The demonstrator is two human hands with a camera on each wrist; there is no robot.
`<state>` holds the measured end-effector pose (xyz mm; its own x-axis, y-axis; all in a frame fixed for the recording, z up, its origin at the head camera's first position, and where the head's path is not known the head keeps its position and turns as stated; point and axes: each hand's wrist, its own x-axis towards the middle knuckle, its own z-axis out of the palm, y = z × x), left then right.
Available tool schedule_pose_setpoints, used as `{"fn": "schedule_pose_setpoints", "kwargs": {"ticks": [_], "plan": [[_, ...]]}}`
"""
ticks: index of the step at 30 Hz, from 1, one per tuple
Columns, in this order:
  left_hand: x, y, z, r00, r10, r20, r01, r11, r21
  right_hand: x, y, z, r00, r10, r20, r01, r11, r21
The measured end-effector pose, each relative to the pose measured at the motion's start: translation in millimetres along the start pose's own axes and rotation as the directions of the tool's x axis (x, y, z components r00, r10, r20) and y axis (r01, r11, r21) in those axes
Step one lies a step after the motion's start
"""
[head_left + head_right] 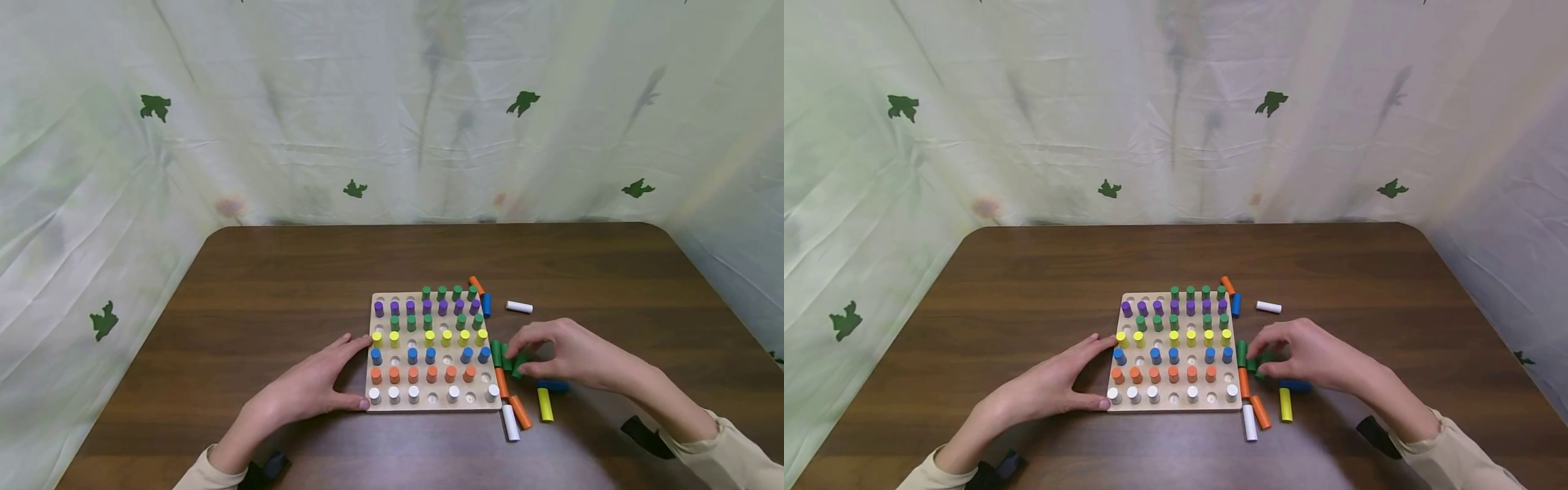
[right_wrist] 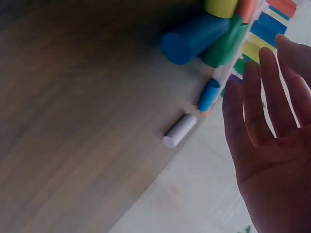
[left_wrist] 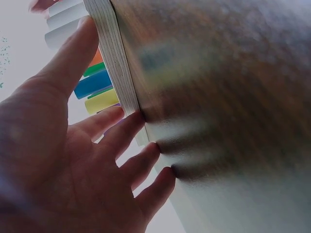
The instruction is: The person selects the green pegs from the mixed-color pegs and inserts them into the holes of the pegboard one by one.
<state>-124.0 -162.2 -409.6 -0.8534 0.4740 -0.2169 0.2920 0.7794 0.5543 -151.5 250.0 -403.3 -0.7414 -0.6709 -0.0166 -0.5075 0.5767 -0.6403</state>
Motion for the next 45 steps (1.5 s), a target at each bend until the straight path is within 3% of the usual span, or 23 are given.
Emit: {"fn": "schedule_pose_setpoints", "kwargs": {"ticks": [11,22,28,45], "plan": [[0.3,-1.7,0.7,1.000,0.001,0.001,-0.001,1.000,0.011,-4.2,13,8,0.998,-0.056,-0.019,0.055,0.997,-0.062],[0.7,-1.8,1.0,1.000,-0.017,0.006,0.017,1.000,0.011,-5.8,18,12,1.000,-0.020,-0.007,0.020,0.995,-0.094],[0.7,-1.9,1.5,1.000,-0.018,0.003,0.018,1.000,0.014,-6.1,20,13,0.998,-0.056,-0.007,0.055,0.994,-0.093],[0.0,-0.9,1.6,1.000,-0.011,-0.002,0.011,1.000,0.015,-7.4,7,4,1.000,0.003,-0.027,-0.004,0.999,-0.036]]}}
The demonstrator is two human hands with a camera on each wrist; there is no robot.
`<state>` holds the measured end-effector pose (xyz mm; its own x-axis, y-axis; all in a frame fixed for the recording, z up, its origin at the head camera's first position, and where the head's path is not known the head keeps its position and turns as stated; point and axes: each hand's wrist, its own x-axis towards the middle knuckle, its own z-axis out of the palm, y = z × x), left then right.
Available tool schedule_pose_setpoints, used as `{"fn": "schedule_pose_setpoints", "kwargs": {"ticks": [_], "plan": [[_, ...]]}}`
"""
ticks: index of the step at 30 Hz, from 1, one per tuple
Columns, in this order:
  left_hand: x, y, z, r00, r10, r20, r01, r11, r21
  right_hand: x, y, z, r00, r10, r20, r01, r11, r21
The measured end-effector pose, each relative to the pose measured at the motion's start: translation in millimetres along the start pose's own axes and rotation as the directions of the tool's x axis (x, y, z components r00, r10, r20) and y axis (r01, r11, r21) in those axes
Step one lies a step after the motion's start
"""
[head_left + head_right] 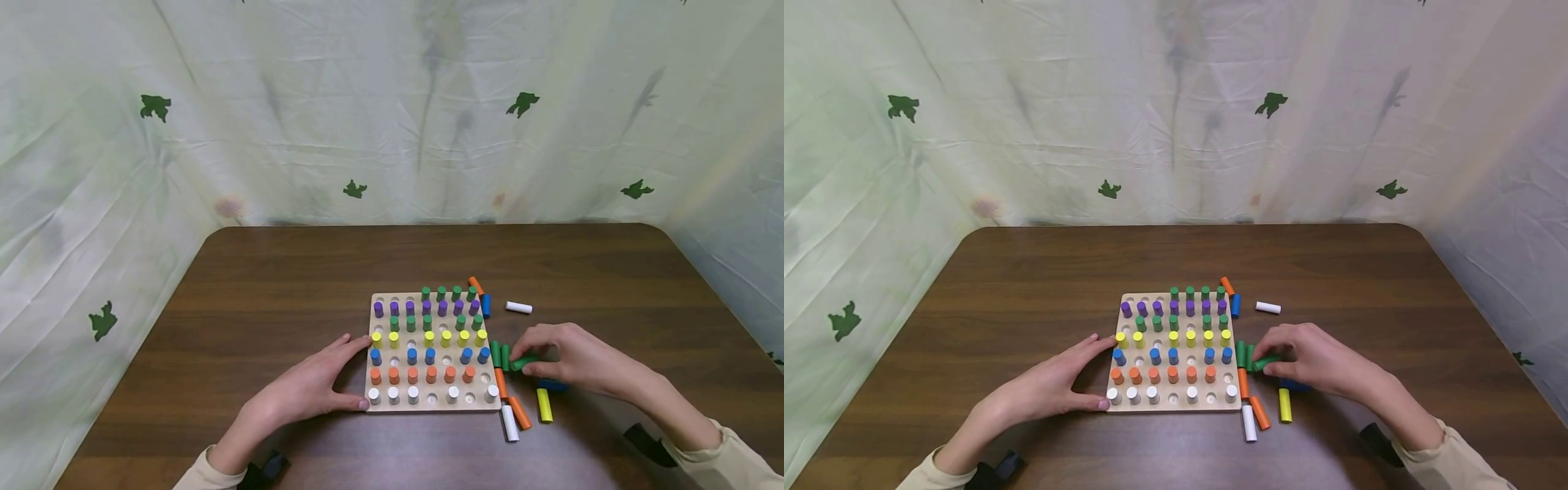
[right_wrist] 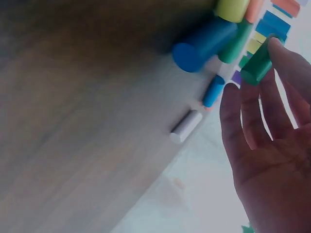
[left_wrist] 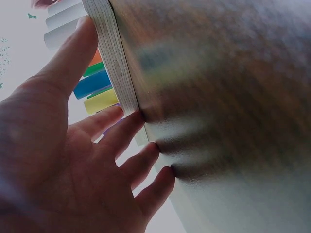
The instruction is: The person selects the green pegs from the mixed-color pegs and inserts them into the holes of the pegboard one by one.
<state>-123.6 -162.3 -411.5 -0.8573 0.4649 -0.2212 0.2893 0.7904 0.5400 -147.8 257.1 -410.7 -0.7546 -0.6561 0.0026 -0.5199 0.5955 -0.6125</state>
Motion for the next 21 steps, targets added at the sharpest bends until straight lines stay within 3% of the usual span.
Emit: {"fn": "schedule_pose_setpoints", "kwargs": {"ticks": [11,21], "plan": [[-0.1,-1.0,0.6,1.000,0.003,-0.005,-0.003,1.000,-0.003,14.4,-7,-4,0.999,-0.021,-0.026,0.022,0.999,0.031],[0.1,-1.9,2.2,1.000,-0.007,-0.003,0.007,1.000,0.002,32.6,-10,-8,0.993,-0.110,-0.047,0.109,0.994,-0.008]]}}
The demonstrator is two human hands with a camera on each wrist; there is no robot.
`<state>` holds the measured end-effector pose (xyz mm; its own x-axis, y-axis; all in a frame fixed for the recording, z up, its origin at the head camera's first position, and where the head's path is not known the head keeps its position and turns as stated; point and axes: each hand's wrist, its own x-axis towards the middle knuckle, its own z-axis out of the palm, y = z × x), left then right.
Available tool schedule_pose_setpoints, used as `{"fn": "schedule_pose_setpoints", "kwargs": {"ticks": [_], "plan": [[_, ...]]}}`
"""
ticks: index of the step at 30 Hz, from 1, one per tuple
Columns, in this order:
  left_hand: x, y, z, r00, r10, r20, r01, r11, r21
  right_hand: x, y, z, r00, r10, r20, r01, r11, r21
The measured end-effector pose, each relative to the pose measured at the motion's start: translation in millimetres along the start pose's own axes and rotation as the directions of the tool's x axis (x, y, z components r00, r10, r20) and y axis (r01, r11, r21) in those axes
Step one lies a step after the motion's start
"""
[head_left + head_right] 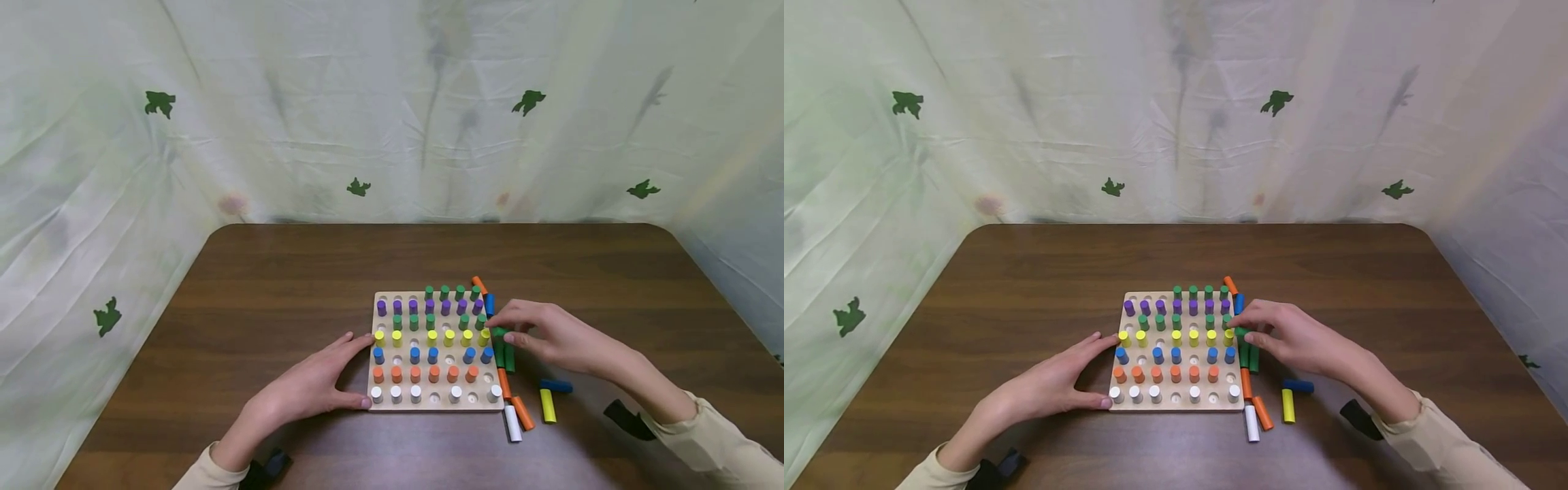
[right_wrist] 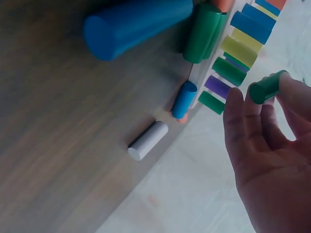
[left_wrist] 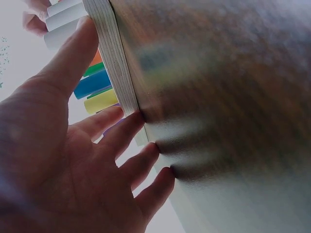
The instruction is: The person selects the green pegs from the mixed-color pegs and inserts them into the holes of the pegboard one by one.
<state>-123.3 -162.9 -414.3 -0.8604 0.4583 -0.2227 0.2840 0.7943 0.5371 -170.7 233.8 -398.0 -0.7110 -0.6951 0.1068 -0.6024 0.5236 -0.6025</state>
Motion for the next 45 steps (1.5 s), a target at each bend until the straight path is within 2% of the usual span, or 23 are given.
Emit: {"fn": "schedule_pose_setpoints", "kwargs": {"ticks": [9,18,26,34,40,45], "plan": [[1.0,0.0,0.3,1.000,-0.013,0.007,0.013,1.000,-0.009,18.4,-8,-1,0.999,-0.023,-0.043,0.025,0.998,0.053],[-0.5,-1.1,1.4,1.000,-0.022,0.006,0.022,1.000,-0.018,41.7,-18,2,0.990,-0.038,-0.133,0.045,0.997,0.055],[-1.3,-2.3,0.8,1.000,-0.024,0.001,0.024,1.000,-0.015,61.5,-24,0,0.984,-0.046,-0.172,0.058,0.996,0.066],[0.0,-2.0,-0.9,1.000,-0.017,0.005,0.017,1.000,-0.022,81.3,-27,0,0.981,-0.068,-0.180,0.078,0.996,0.049],[0.8,-1.0,-1.7,1.000,0.015,-0.002,-0.015,0.999,-0.030,95.5,-32,3,0.990,-0.049,-0.133,0.057,0.996,0.061],[1.7,-0.1,-0.8,1.000,0.020,0.001,-0.020,1.000,-0.021,106.2,-31,2,0.995,-0.039,-0.096,0.044,0.998,0.050]]}}
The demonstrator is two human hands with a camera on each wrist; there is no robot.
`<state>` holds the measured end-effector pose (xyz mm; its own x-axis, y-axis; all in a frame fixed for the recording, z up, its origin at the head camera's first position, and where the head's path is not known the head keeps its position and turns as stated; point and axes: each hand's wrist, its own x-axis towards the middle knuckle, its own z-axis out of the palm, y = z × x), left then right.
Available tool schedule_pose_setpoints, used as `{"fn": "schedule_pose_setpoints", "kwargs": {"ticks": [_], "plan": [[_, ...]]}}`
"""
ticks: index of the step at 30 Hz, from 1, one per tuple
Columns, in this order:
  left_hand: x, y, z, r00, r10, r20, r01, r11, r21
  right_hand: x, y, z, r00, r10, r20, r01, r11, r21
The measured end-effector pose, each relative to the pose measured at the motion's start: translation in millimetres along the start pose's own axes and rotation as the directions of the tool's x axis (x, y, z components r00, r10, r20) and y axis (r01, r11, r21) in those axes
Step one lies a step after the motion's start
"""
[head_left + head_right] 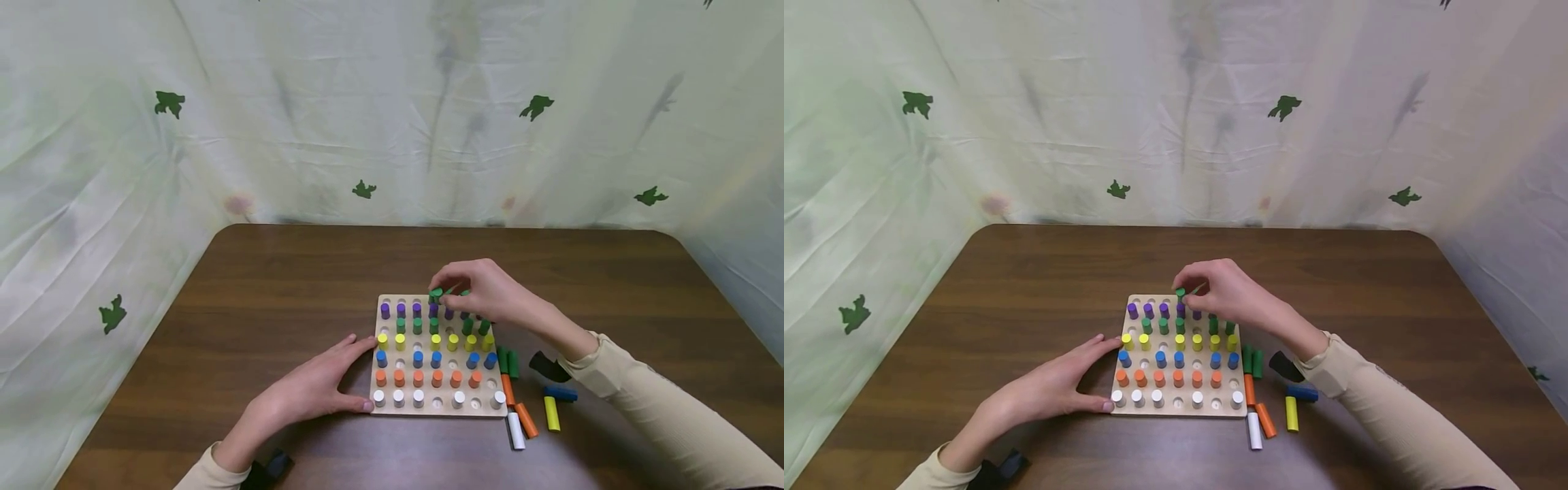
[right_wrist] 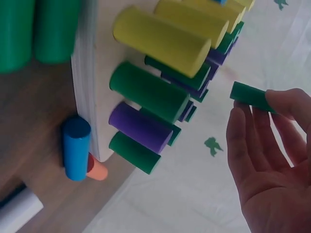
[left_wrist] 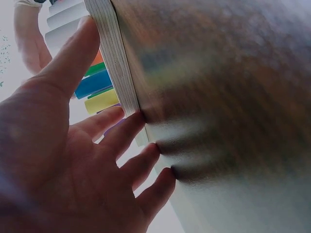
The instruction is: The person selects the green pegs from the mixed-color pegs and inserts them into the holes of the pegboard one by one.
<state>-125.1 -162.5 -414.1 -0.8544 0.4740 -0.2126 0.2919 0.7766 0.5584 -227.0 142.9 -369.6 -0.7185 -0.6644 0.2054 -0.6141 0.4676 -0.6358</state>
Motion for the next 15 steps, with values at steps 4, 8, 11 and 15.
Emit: {"fn": "schedule_pose_setpoints", "kwargs": {"ticks": [4,8,11,15], "plan": [[0.4,0.2,0.2,1.000,0.004,-0.002,-0.004,1.000,0.002,8.9,2,-2,1.000,0.012,0.023,-0.012,1.000,0.023],[0.4,0.4,0.2,1.000,0.011,-0.005,-0.011,1.000,0.001,17.4,4,-3,0.999,0.023,0.044,-0.025,0.999,0.036],[-0.3,0.3,0.2,1.000,0.020,-0.009,-0.020,1.000,0.002,23.7,8,-2,0.998,0.021,0.064,-0.023,0.999,0.038],[-1.2,0.2,0.2,1.000,0.020,-0.010,-0.020,1.000,-0.005,31.5,15,1,0.995,0.012,0.095,-0.015,0.999,0.037]]}}
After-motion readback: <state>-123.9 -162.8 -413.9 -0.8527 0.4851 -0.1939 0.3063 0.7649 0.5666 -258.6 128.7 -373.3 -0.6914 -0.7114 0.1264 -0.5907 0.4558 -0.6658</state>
